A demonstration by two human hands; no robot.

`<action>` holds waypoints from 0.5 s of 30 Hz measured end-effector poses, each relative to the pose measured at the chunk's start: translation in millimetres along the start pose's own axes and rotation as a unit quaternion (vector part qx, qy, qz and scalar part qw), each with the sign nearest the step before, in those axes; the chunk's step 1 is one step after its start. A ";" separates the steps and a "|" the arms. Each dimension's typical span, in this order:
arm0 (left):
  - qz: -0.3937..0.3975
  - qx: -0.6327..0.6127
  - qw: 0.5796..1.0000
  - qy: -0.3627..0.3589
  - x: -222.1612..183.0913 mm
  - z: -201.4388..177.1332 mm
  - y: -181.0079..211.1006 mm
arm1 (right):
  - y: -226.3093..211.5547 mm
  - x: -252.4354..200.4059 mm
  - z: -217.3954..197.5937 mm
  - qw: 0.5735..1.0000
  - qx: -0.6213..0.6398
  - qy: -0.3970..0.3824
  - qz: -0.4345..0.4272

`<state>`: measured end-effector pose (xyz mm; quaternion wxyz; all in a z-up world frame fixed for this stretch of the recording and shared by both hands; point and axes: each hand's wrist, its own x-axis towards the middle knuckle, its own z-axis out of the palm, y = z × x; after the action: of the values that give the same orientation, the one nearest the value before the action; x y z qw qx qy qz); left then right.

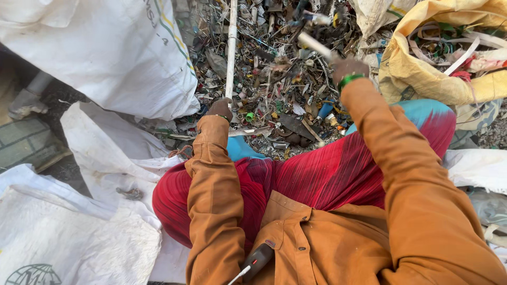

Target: The person sits on the ground and sorts through a large pile of scrap metal and plastic waste, picking out small tubes and metal components by hand and placing them into a yellow bag and a white bag.

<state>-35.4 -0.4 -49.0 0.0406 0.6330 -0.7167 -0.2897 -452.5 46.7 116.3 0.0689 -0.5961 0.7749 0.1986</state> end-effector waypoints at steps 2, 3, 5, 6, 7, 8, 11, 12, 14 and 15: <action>0.008 0.026 1.000 -0.003 2.0 4.9 6.8 | -8.2 -6.5 18.4 0.995 -0.009 -0.088 -0.042; 0.014 0.040 0.999 -0.005 1.4 5.4 11.6 | -19.8 -18.6 33.3 0.993 -0.004 -0.080 -0.088; 0.021 0.073 0.997 -0.017 -4.3 3.6 21.7 | -30.9 -39.0 50.6 0.988 0.019 -0.111 -0.109; 0.024 0.089 0.995 -0.023 -7.5 1.9 26.7 | -34.5 -45.8 55.3 0.985 0.035 -0.150 -0.084; 0.026 0.096 0.995 -0.026 -10.6 1.0 31.4 | -35.8 -51.4 60.8 0.979 0.052 -0.190 -0.059; 0.027 0.103 0.994 -0.029 -11.4 -1.1 36.0 | -31.1 -47.1 62.7 0.987 0.038 -0.149 -0.054; 0.023 0.096 0.994 -0.035 -15.3 -7.3 51.7 | -6.1 -9.2 62.7 0.998 -0.006 -0.048 -0.042; 0.020 0.091 0.995 -0.037 -19.2 -10.5 55.9 | 0.1 0.0 64.6 0.998 -0.017 -0.033 -0.041; 0.011 0.093 0.995 -0.037 -23.8 -21.2 64.8 | 10.5 16.5 61.7 1.000 -0.008 -0.012 -0.016; 0.005 0.094 0.995 -0.039 -28.3 -24.1 67.5 | 15.1 19.1 62.2 1.000 -0.004 -0.004 -0.004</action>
<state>-79.2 19.3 11.2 -0.0455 0.6183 -0.7451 -0.2459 -480.3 57.0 56.5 0.0703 -0.5987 0.7713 0.2042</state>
